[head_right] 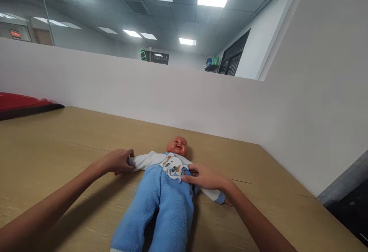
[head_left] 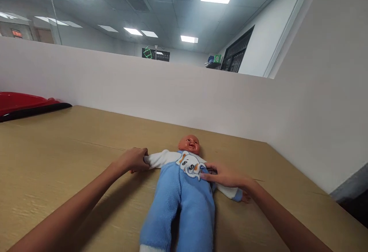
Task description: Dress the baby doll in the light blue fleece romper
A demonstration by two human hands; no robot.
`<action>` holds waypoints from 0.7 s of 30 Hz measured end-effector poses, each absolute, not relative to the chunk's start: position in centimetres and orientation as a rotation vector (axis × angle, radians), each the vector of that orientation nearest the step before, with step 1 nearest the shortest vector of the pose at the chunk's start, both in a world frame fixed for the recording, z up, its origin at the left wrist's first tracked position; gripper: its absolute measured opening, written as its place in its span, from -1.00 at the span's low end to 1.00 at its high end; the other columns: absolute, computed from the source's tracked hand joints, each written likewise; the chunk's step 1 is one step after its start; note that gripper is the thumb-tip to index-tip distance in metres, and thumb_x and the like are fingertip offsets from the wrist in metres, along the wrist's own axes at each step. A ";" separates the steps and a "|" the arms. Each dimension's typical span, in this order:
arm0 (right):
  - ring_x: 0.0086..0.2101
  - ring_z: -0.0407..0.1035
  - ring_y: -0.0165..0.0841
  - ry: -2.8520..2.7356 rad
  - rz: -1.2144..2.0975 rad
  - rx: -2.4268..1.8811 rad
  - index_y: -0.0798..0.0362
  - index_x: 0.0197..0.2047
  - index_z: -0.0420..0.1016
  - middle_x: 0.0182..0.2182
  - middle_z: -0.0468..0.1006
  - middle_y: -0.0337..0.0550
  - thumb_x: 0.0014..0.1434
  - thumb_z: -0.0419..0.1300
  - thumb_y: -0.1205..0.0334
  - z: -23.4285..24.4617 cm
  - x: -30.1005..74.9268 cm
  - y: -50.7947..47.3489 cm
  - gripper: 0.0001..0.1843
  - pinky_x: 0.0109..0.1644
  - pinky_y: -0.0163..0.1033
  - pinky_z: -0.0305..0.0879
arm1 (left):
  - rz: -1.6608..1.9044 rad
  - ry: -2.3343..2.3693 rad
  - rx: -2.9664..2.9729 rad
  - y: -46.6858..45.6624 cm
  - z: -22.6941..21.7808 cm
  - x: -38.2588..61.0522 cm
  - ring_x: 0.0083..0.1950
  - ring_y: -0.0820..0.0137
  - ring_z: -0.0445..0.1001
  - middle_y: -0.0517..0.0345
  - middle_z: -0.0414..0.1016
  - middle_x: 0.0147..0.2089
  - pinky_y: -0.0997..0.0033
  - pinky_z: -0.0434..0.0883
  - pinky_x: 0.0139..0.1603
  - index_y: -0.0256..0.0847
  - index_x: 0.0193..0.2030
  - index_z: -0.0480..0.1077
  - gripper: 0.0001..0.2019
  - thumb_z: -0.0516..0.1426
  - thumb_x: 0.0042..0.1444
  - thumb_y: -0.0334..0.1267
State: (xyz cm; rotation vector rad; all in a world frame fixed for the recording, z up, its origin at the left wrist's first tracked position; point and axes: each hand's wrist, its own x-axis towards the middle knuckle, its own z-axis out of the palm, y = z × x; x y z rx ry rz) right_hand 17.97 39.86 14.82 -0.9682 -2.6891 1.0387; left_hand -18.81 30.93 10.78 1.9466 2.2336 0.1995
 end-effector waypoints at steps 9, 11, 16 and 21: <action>0.21 0.36 -0.04 -2.419 0.290 -1.084 -0.11 0.18 0.46 0.20 0.50 0.01 0.29 0.17 0.19 7.6 26.4 36.8 -0.60 0.36 0.13 0.23 | 0.511 2.157 2.143 30.8 11.9 -15.5 0.33 -0.10 0.38 -0.29 0.50 0.28 -0.08 0.34 0.31 -0.26 0.16 0.45 -0.58 0.13 0.17 -0.25; 0.24 0.33 0.00 -2.389 0.184 -1.097 -0.12 0.29 0.39 0.27 0.46 0.02 0.22 0.25 0.17 6.2 27.5 37.0 -0.44 0.37 0.16 0.23 | 0.772 1.945 2.278 30.6 13.0 -12.5 0.30 0.01 0.40 -0.16 0.53 0.24 -0.04 0.34 0.34 -0.19 0.15 0.44 -0.66 0.06 0.28 -0.27; 0.09 0.48 -0.02 -2.221 0.211 -1.137 -0.05 0.23 0.41 0.11 0.60 0.02 0.23 0.26 0.10 3.9 28.6 37.7 -0.49 0.21 0.08 0.39 | 0.810 1.379 2.618 32.0 14.6 -3.6 0.29 0.13 0.43 -0.03 0.53 0.21 0.08 0.34 0.36 -0.08 0.15 0.46 -0.75 0.13 0.37 -0.22; -0.08 0.54 -0.04 -2.008 0.216 -1.142 -0.06 0.01 0.49 -0.08 0.63 -0.01 0.15 0.38 0.06 4.6 28.3 37.3 -0.62 0.00 0.01 0.48 | 0.494 1.440 2.784 35.4 12.4 0.5 0.09 0.06 0.51 -0.03 0.61 -0.02 0.03 0.42 0.16 -0.17 -0.04 0.52 -0.86 0.22 0.35 -0.20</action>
